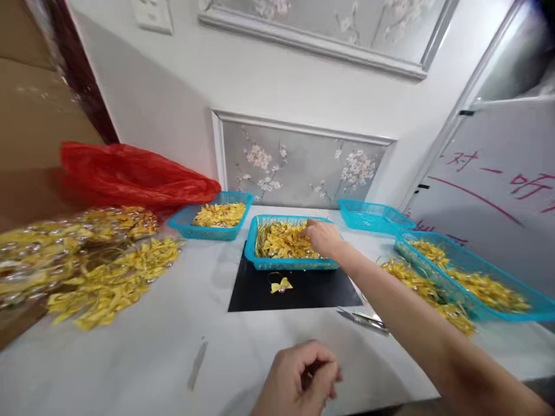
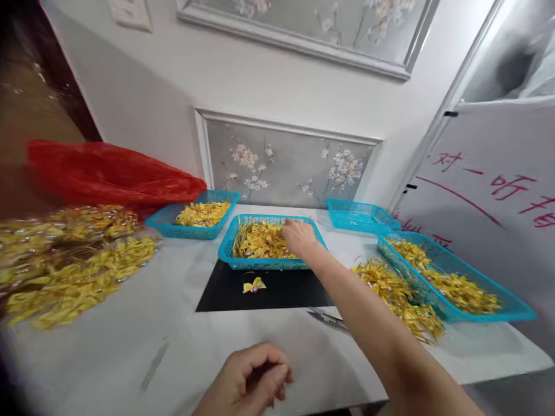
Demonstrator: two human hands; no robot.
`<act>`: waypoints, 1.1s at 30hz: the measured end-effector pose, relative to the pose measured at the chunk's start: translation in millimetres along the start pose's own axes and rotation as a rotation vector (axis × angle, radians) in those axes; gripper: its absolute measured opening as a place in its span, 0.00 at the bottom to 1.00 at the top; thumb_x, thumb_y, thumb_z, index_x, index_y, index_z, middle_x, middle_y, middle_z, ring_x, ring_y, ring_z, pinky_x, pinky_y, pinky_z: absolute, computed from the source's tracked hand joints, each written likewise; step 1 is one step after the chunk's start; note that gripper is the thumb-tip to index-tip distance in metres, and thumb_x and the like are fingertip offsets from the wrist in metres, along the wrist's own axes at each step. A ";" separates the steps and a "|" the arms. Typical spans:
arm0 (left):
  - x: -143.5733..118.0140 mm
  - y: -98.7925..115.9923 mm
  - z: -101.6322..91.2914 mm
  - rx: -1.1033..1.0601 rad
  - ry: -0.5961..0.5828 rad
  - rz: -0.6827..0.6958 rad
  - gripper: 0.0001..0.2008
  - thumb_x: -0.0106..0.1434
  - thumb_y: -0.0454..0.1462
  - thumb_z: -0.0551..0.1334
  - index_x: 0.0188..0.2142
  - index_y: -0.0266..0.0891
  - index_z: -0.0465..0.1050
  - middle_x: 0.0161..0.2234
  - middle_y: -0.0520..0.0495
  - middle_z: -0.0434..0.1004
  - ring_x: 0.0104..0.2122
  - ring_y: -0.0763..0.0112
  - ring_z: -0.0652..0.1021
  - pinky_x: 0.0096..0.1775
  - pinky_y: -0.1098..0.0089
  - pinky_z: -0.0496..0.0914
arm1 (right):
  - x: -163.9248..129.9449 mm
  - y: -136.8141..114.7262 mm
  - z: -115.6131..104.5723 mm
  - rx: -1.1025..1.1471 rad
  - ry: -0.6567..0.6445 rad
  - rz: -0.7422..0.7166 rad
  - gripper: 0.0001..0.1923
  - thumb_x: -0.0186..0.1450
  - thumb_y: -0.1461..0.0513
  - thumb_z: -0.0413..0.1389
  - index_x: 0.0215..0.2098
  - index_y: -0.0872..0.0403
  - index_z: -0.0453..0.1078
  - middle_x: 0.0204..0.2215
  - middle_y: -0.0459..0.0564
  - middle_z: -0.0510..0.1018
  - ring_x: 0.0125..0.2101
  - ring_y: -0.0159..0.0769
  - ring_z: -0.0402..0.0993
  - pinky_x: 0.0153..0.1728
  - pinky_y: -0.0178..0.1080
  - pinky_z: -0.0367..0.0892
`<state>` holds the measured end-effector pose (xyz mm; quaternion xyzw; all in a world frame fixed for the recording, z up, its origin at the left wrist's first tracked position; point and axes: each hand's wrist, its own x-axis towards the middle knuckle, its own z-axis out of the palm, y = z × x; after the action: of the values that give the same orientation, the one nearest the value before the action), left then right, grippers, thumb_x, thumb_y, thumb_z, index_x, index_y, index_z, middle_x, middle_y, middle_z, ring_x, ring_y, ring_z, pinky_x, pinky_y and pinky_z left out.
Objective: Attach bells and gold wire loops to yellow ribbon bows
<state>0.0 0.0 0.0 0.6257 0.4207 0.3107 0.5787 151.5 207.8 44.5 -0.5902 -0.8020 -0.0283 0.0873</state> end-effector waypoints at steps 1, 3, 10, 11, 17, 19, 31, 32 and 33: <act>-1.5 0.3 -1.0 0.004 0.006 0.003 0.10 0.61 0.39 0.56 0.27 0.36 0.70 0.23 0.51 0.69 0.23 0.73 0.68 0.26 0.74 0.61 | -1.1 1.5 -2.4 0.009 0.013 0.007 0.15 0.69 0.59 0.55 0.53 0.54 0.68 0.51 0.54 0.73 0.45 0.41 0.74 0.44 0.48 0.72; -4.2 0.6 -3.1 0.010 0.030 0.006 0.11 0.61 0.39 0.57 0.27 0.36 0.72 0.22 0.52 0.69 0.23 0.73 0.69 0.27 0.74 0.62 | -4.5 5.5 -7.9 0.042 0.047 0.011 0.15 0.69 0.59 0.55 0.53 0.54 0.68 0.51 0.54 0.73 0.45 0.41 0.74 0.44 0.48 0.72; -5.0 4.1 -21.5 -0.003 0.246 0.053 0.10 0.62 0.40 0.59 0.30 0.37 0.75 0.26 0.49 0.75 0.26 0.70 0.73 0.29 0.73 0.67 | -40.1 23.7 -34.6 0.317 0.189 -0.052 0.12 0.69 0.58 0.55 0.48 0.56 0.70 0.44 0.51 0.76 0.39 0.38 0.76 0.39 0.44 0.74; -4.1 7.4 -25.7 -0.011 0.292 0.079 0.09 0.62 0.40 0.60 0.31 0.38 0.75 0.27 0.49 0.76 0.27 0.70 0.74 0.29 0.73 0.68 | -49.4 22.5 -37.6 0.371 0.197 -0.072 0.11 0.70 0.58 0.54 0.43 0.58 0.71 0.39 0.49 0.77 0.35 0.36 0.76 0.36 0.41 0.74; -7.2 36.8 -28.8 -0.208 0.468 0.197 0.11 0.63 0.41 0.62 0.45 0.44 0.73 0.41 0.47 0.79 0.38 0.66 0.79 0.38 0.70 0.74 | -127.4 -14.9 -42.0 0.688 0.313 -0.208 0.18 0.71 0.59 0.47 0.25 0.55 0.66 0.22 0.43 0.71 0.25 0.30 0.70 0.27 0.32 0.67; -12.2 44.2 -19.0 -0.349 0.423 0.153 0.12 0.63 0.42 0.63 0.46 0.44 0.72 0.41 0.46 0.80 0.39 0.64 0.80 0.39 0.68 0.75 | -154.1 -30.3 -39.2 0.768 0.393 -0.226 0.16 0.71 0.59 0.48 0.27 0.54 0.67 0.25 0.45 0.72 0.28 0.31 0.70 0.29 0.33 0.67; -20.7 40.6 -4.2 -0.469 0.321 0.160 0.14 0.60 0.39 0.68 0.46 0.48 0.74 0.36 0.52 0.81 0.36 0.70 0.79 0.40 0.74 0.74 | -221.4 -47.4 -27.4 0.611 0.702 -0.322 0.08 0.67 0.71 0.53 0.38 0.56 0.73 0.34 0.52 0.73 0.32 0.33 0.70 0.31 0.35 0.67; -20.7 39.1 -6.0 -0.445 0.307 0.164 0.15 0.61 0.39 0.67 0.47 0.49 0.73 0.36 0.52 0.81 0.36 0.70 0.79 0.41 0.74 0.73 | -223.2 -46.2 -29.9 0.555 0.705 -0.339 0.08 0.67 0.71 0.53 0.38 0.56 0.73 0.34 0.52 0.74 0.32 0.34 0.70 0.31 0.37 0.67; -20.9 38.0 -7.6 -0.423 0.292 0.164 0.15 0.62 0.38 0.67 0.48 0.50 0.72 0.37 0.52 0.82 0.37 0.70 0.79 0.41 0.74 0.73 | -225.0 -45.3 -33.0 0.498 0.704 -0.355 0.07 0.68 0.70 0.53 0.36 0.56 0.73 0.34 0.53 0.75 0.32 0.35 0.70 0.31 0.38 0.67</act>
<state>-9.8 -14.1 40.5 0.4713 0.3733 0.5245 0.6028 176.8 -22.7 40.5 -0.3592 -0.7946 -0.0481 0.4872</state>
